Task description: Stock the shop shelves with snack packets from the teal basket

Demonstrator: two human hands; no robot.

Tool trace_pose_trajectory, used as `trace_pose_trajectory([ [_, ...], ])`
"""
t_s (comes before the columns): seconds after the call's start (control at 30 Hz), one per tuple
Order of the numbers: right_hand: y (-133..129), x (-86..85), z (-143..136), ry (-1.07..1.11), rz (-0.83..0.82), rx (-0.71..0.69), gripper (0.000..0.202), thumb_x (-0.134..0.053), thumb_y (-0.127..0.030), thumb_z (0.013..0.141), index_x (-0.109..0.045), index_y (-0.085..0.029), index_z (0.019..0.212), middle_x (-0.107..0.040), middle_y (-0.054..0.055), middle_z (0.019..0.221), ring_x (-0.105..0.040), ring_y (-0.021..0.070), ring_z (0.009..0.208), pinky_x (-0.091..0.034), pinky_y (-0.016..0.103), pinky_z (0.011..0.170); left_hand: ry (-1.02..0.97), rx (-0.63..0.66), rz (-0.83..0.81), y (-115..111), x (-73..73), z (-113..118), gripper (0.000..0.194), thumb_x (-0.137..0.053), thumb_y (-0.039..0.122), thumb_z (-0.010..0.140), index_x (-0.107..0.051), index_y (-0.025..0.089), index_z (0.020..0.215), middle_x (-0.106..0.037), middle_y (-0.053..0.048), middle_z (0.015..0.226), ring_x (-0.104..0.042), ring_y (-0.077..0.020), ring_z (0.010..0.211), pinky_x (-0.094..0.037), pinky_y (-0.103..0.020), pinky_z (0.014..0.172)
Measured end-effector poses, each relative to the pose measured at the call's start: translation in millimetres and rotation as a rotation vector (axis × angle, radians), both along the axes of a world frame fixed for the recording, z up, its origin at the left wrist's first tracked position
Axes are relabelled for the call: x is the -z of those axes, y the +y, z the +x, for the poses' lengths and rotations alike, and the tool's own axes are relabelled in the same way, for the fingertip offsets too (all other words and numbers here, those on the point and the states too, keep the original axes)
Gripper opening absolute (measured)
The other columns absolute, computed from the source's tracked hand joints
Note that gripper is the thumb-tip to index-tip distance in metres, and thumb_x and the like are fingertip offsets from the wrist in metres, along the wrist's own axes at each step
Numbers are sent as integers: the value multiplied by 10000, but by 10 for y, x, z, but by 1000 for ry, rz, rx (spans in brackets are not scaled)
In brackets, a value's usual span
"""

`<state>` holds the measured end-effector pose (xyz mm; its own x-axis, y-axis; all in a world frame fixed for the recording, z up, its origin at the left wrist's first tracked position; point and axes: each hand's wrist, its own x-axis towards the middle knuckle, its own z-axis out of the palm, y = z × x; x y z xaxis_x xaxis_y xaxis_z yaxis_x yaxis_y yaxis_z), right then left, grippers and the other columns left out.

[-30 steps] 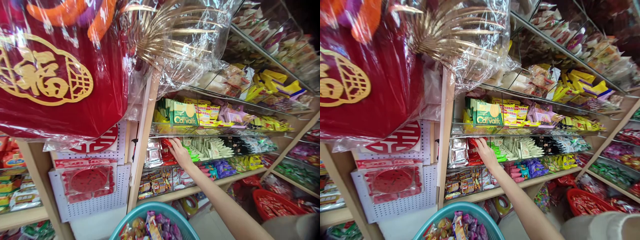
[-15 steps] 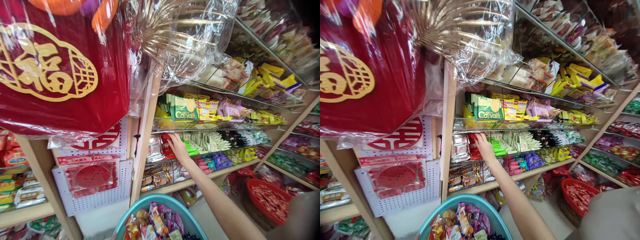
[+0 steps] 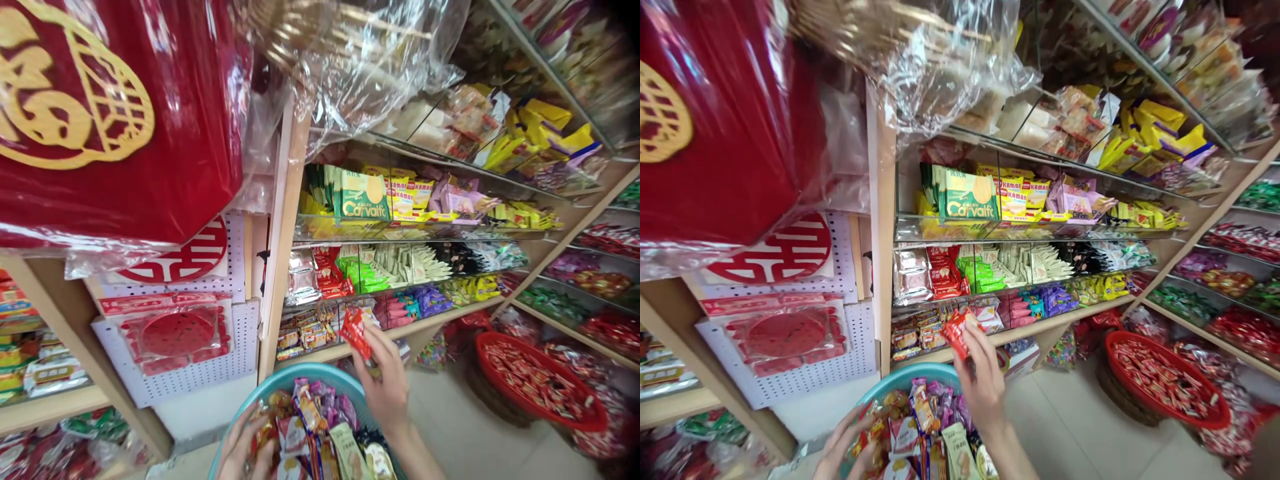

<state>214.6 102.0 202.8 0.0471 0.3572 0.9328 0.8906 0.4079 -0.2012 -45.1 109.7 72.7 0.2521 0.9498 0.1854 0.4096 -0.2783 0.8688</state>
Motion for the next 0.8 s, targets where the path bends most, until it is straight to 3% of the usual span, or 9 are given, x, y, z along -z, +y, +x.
trace_pose_trajectory([
  [0.07, -246, 175, -126, -28, -50, -48, 590, -574, -68, 852, -430, -242, 1397, -604, 121, 1235, -597, 240, 1147, -566, 404, 923, -244, 139, -297, -46, -425, 191, 441, -518, 504, 856, -628, 212, 1168, -586, -107, 1330, -487, -252, 1281, -344, -442, 1104],
  [0.17, -530, 394, -271, -112, -141, -148, 620, -559, -62, 854, -380, -207, 1430, -599, 133, 1256, -589, 232, 1165, -583, 363, 901, -695, 380, -765, -155, -964, 476, 550, -350, 543, 925, -537, 171, 1283, -588, -121, 1325, -529, -224, 1243, -373, -438, 1080],
  [0.27, -713, 518, -354, -183, -225, -228, 639, -548, -55, 858, -342, -191, 1447, -555, 140, 1326, -556, 229, 1210, -575, 348, 918, -1016, 477, -997, -248, -1205, 640, 528, -333, 506, 948, -513, 164, 1308, -617, -96, 1288, -559, -207, 1205, -395, -412, 1064],
  [0.4, -850, 598, -406, -114, -324, -284, 595, -520, -62, 877, -351, -193, 1432, -479, 146, 1404, -501, 250, 1266, -554, 389, 948, -1140, 352, -1172, -322, -1208, 676, 416, -494, 421, 916, -589, 144, 1212, -682, -82, 1178, -611, -200, 1121, -436, -354, 1024],
  [0.57, -941, 662, -485, -6, -349, -328, 595, -574, -59, 847, -381, -184, 1396, -481, 153, 1388, -473, 262, 1286, -532, 401, 967, -1115, 142, -1181, -385, -1160, 682, 279, -638, 247, 844, -644, 131, 1098, -706, -86, 1119, -640, -199, 1049, -477, -318, 964],
  [0.8, -996, 664, -560, 383, -372, -322, 437, -534, -74, 864, -503, -227, 1272, -537, 130, 1297, -532, 256, 1205, -533, 445, 930, -1109, 146, -1236, -446, -1104, 766, 260, -557, 270, 894, -643, 140, 1102, -719, -84, 1070, -646, -201, 1023, -513, -328, 899],
])
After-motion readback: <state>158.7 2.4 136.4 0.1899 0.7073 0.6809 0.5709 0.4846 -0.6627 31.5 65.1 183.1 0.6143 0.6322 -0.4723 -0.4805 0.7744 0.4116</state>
